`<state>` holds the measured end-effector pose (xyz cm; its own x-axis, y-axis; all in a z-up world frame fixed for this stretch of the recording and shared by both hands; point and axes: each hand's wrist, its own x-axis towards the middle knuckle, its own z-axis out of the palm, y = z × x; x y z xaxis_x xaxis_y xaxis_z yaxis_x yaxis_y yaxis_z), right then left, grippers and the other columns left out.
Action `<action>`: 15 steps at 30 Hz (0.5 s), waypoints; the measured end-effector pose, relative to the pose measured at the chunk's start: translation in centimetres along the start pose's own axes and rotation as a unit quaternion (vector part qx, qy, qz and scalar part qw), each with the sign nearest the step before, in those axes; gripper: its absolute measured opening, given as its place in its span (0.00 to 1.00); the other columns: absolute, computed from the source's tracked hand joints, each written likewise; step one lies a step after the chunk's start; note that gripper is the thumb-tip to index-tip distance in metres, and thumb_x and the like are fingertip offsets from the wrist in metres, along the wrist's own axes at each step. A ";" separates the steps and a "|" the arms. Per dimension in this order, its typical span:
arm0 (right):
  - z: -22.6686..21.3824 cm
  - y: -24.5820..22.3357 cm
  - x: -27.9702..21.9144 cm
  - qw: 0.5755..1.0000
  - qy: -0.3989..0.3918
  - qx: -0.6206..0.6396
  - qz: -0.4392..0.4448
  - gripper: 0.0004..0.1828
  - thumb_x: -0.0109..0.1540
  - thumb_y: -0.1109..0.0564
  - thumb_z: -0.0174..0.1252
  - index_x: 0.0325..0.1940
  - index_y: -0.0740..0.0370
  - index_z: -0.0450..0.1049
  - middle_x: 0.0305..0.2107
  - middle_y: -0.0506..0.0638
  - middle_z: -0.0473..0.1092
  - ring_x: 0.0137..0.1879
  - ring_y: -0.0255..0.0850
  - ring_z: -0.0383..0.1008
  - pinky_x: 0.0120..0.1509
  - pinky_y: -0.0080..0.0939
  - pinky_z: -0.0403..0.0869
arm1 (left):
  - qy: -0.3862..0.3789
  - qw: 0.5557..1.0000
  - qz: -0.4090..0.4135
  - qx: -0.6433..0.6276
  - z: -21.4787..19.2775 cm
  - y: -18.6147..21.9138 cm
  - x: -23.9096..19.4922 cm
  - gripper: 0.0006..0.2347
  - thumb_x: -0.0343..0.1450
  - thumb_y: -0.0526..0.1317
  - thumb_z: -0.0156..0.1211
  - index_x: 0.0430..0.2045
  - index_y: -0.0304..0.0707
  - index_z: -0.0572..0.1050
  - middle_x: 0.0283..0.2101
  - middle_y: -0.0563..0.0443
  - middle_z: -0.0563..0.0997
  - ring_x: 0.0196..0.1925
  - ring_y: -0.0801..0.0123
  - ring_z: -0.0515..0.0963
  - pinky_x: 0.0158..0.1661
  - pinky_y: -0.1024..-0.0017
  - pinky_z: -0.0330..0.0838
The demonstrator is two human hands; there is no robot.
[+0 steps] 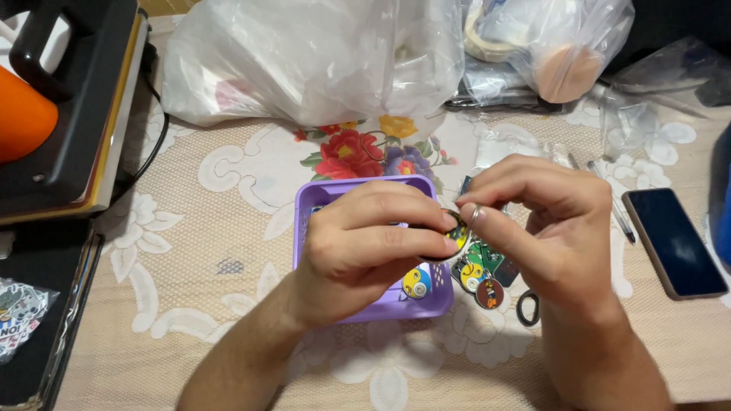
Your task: The person assembles keychains by attaching metal rings to small circular badges. They pick badges from a purple basket, open the rings, and connect them to the badges, then place the finished keychains on the table.
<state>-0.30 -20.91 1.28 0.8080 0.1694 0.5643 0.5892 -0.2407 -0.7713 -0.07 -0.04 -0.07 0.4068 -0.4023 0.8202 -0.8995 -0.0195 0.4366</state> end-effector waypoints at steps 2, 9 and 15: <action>-0.8 -0.1 0.0 0.994 -0.046 0.082 0.049 0.04 0.59 0.62 0.57 0.36 0.68 0.73 0.36 0.61 0.77 0.47 0.46 0.81 0.55 0.38 0.79 | -0.035 0.999 -0.031 0.000 0.0 0.0 0.0 0.05 0.76 0.32 0.59 0.44 0.37 0.77 0.51 0.44 0.79 0.51 0.55 0.82 0.58 0.58 0.76; -3.6 0.7 -0.1 0.989 -0.107 -0.051 0.085 0.06 0.61 0.59 0.56 0.32 0.64 0.73 0.26 0.50 0.77 0.32 0.33 0.76 0.38 0.30 0.75 | -0.043 0.998 -0.051 -0.003 -0.7 0.6 0.9 0.07 0.71 0.34 0.64 0.40 0.32 0.77 0.41 0.43 0.82 0.45 0.57 0.83 0.53 0.62 0.76; -2.8 9.4 -4.5 0.917 -0.258 -0.203 0.227 0.05 0.54 0.58 0.55 0.22 0.55 0.73 0.13 0.42 0.71 0.21 0.30 0.67 0.31 0.34 0.65 | -0.044 0.997 -0.066 0.021 -2.0 1.1 1.2 0.03 0.71 0.31 0.62 0.35 0.29 0.78 0.37 0.44 0.83 0.40 0.58 0.84 0.46 0.65 0.77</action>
<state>1.59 -26.66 -7.67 0.9259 0.3685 -0.0827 0.2263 -0.7167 -0.6597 -0.22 1.30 2.12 0.5085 -0.4728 0.7196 -0.8454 -0.1156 0.5215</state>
